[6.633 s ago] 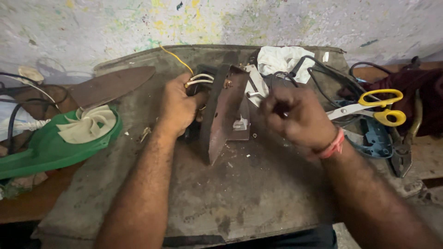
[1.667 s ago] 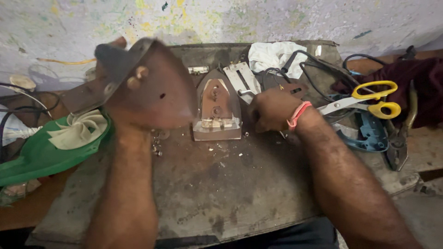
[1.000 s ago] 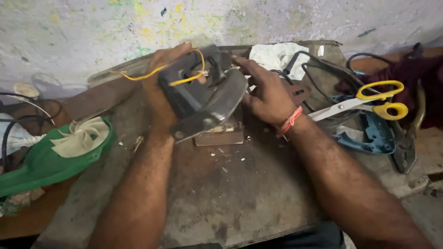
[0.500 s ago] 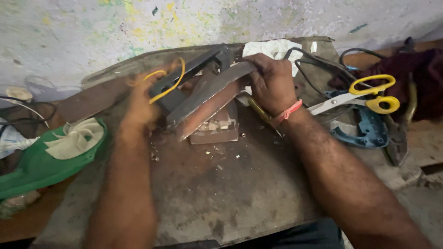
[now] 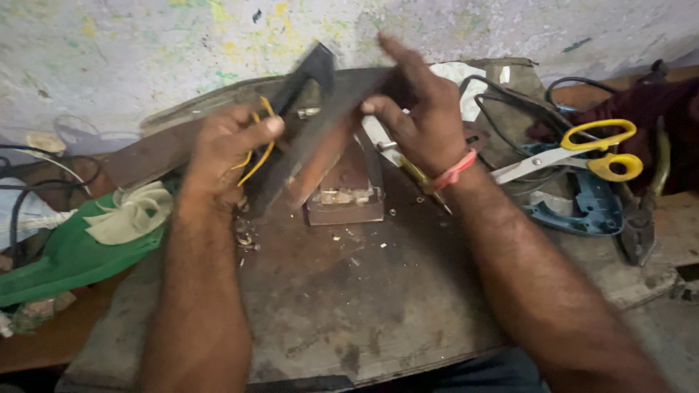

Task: The person assembles a disassembled electric iron on a workbench. They place the metal soleplate into the plastic housing, insert small components, and connect the power cord wires to the internal terminals. The person then secures the components and reattaches the housing parts.

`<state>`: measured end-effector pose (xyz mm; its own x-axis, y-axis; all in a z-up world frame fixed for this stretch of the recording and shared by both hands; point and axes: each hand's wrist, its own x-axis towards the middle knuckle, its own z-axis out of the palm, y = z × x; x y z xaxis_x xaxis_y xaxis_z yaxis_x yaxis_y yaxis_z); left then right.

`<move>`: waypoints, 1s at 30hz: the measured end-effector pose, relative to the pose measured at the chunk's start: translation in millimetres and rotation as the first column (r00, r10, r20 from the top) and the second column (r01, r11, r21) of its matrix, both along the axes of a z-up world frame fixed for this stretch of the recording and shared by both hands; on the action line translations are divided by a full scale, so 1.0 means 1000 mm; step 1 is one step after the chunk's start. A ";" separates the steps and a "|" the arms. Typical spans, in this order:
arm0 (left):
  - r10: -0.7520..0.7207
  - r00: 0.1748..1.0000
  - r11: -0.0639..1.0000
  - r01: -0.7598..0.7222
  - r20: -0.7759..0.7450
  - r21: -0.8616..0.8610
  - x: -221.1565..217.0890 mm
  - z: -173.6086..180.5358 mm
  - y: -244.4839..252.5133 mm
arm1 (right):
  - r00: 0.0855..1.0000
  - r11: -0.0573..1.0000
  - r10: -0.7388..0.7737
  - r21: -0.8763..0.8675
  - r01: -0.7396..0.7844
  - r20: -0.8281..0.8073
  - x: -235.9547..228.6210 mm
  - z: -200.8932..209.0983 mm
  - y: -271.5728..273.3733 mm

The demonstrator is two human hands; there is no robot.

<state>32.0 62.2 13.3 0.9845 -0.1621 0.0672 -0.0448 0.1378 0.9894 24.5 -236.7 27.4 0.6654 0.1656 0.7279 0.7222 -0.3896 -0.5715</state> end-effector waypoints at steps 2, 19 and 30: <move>0.167 0.984 0.975 -0.175 -0.066 -0.137 -0.002 0.001 0.006 | 0.984 0.997 0.064 0.043 -0.058 -0.166 0.004 -0.002 -0.003; 0.405 0.874 0.835 -0.234 0.268 -0.498 -0.009 -0.037 0.003 | 0.843 0.680 0.267 -0.529 -0.508 -0.466 0.053 -0.011 0.009; 0.409 0.881 0.829 -0.250 0.237 -0.499 -0.013 -0.040 -0.005 | 0.979 0.789 0.065 -0.591 -0.169 -0.193 0.030 -0.030 0.037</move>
